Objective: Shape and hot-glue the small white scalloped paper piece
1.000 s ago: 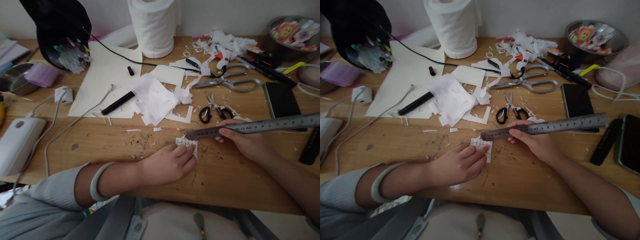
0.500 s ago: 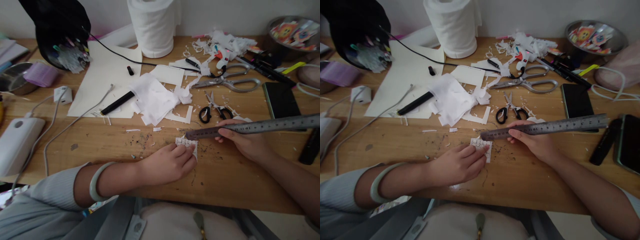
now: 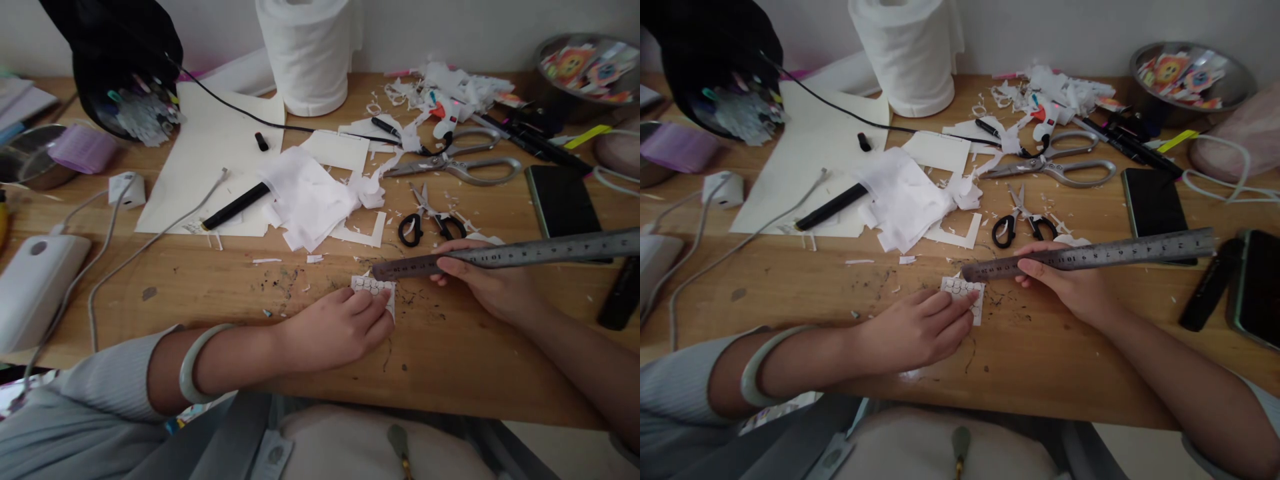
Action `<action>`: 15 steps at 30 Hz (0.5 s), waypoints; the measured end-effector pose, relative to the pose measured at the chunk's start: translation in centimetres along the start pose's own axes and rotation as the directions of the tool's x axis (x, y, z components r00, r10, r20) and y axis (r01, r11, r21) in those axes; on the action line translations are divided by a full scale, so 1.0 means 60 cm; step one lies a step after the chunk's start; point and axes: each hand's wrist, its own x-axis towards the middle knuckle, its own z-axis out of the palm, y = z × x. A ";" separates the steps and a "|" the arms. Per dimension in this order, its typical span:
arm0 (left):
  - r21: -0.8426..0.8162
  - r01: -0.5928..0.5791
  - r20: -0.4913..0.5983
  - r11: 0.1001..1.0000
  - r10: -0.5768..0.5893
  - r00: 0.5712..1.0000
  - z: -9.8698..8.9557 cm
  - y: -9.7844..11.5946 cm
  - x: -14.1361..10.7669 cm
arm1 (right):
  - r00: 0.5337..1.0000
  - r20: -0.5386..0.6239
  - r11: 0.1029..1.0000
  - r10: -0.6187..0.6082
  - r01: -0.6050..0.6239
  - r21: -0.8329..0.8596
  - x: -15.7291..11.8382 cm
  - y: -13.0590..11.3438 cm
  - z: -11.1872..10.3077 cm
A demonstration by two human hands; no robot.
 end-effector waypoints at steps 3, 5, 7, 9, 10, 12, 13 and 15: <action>-0.001 -0.006 0.000 1.000 0.006 1.000 0.000 0.000 0.000 | 1.000 0.019 1.000 -0.002 0.003 -0.011 0.000 0.001 -0.002; -0.003 -0.007 -0.005 1.000 0.007 1.000 0.000 -0.001 0.000 | 1.000 0.023 1.000 -0.003 0.004 -0.025 0.000 0.001 -0.003; -0.004 -0.009 -0.007 1.000 0.009 1.000 0.001 -0.002 0.000 | 1.000 0.020 0.999 -0.004 0.005 -0.035 0.000 -0.001 -0.002; -0.004 -0.010 -0.012 1.000 0.010 1.000 0.001 -0.002 0.000 | 1.000 0.008 1.000 -0.004 0.005 -0.019 -0.001 -0.002 0.000; -0.003 -0.011 -0.015 1.000 0.011 1.000 0.001 -0.002 0.000 | 1.000 -0.004 1.000 -0.004 0.004 -0.001 -0.001 -0.002 0.001; -0.002 -0.011 -0.023 1.000 0.011 1.000 0.001 -0.002 0.000 | 0.999 -0.036 0.999 -0.005 0.006 0.039 0.000 0.000 0.002; -0.002 -0.010 -0.024 1.000 0.010 1.000 0.001 -0.002 0.000 | 0.999 -0.045 0.999 -0.006 0.008 0.048 0.000 0.001 0.001; -0.001 -0.007 -0.020 1.000 0.007 1.000 0.001 -0.001 0.000 | 0.999 -0.039 0.999 -0.006 0.008 0.034 0.001 0.005 -0.002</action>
